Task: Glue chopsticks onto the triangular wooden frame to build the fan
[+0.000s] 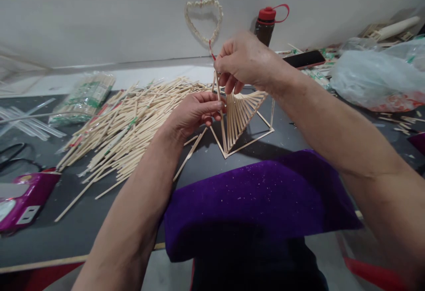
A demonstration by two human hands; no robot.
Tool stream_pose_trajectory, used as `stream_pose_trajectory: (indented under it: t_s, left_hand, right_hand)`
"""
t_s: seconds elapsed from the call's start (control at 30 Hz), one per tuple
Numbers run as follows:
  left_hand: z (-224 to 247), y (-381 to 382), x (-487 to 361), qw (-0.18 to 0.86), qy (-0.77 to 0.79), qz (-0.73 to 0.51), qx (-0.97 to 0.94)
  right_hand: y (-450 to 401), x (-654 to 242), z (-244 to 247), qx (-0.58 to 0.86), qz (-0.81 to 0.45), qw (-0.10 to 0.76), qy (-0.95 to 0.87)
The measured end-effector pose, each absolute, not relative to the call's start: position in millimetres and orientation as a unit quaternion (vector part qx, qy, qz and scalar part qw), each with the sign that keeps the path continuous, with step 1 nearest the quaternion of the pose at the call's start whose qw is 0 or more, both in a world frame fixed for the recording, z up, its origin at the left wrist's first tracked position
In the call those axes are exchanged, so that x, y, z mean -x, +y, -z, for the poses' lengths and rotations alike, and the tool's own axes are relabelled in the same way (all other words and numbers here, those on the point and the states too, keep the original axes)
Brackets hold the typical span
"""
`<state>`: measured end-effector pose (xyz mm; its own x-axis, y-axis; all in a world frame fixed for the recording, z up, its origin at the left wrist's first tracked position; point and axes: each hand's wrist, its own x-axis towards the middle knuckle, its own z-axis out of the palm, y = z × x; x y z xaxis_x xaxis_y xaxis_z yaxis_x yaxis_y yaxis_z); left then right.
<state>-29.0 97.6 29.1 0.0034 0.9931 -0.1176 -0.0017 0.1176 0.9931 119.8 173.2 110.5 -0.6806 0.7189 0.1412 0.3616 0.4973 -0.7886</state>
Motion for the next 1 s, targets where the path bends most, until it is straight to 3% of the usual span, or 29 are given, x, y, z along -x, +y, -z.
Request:
stream_pose_trajectory:
  t_s: [1.0]
  left_hand:
    - [-28.7, 94.6, 25.7, 0.557, 0.521, -0.459, -0.456]
  right_hand:
    - [171.9, -117.2, -112.2, 0.329, -0.387, 0.221, -0.832]
